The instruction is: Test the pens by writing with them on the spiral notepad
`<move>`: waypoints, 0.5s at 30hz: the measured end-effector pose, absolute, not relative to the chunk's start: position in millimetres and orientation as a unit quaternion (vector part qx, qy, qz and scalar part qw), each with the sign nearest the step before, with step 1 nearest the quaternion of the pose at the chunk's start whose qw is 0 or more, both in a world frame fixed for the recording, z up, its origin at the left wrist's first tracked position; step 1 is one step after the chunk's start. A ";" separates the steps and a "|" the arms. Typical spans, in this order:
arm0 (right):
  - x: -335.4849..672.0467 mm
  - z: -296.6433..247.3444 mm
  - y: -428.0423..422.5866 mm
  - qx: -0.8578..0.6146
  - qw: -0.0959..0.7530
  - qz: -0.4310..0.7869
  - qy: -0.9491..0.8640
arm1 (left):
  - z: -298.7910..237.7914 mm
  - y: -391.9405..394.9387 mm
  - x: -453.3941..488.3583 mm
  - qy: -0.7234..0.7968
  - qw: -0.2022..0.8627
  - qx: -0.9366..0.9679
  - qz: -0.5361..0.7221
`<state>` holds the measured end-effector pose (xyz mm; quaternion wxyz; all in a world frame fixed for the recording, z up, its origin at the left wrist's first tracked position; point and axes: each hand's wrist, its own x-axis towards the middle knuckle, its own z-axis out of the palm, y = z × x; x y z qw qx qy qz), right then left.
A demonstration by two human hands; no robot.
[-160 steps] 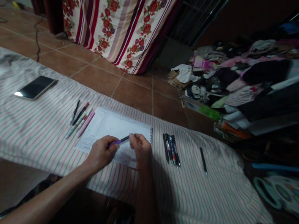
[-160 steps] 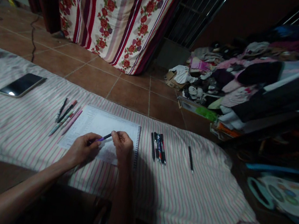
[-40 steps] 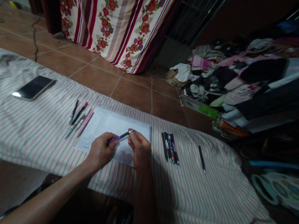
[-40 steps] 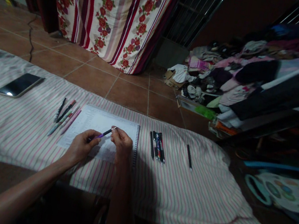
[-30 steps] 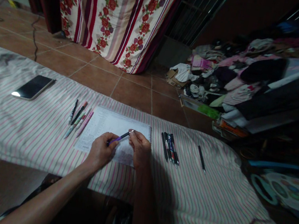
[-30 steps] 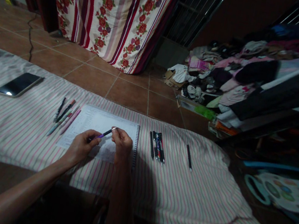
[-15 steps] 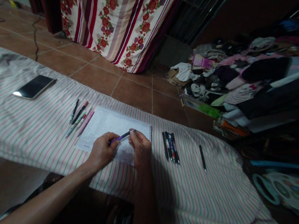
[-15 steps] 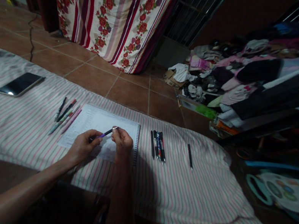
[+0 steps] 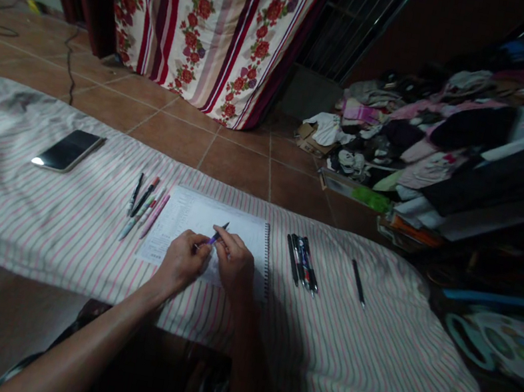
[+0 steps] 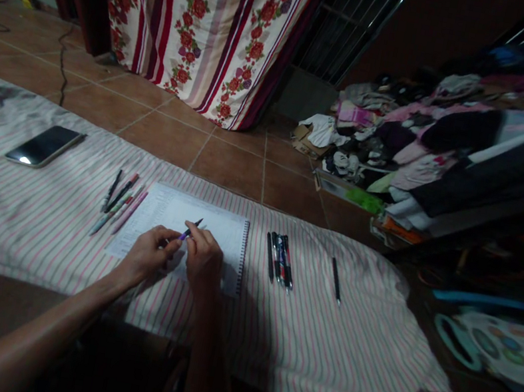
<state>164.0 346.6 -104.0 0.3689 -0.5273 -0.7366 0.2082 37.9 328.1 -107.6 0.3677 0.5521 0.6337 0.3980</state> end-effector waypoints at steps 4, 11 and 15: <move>160.3 -109.7 349.6 -0.523 0.347 0.176 -0.758 | -106.7 326.9 37.6 0.620 0.379 0.567 0.388; 159.6 -109.3 359.3 -0.581 0.470 0.210 -0.630 | -74.8 319.7 22.9 0.575 0.279 0.611 0.467; 148.5 -108.8 367.8 -0.570 0.561 0.347 -0.490 | -37.3 289.7 -8.8 0.541 0.197 0.562 0.594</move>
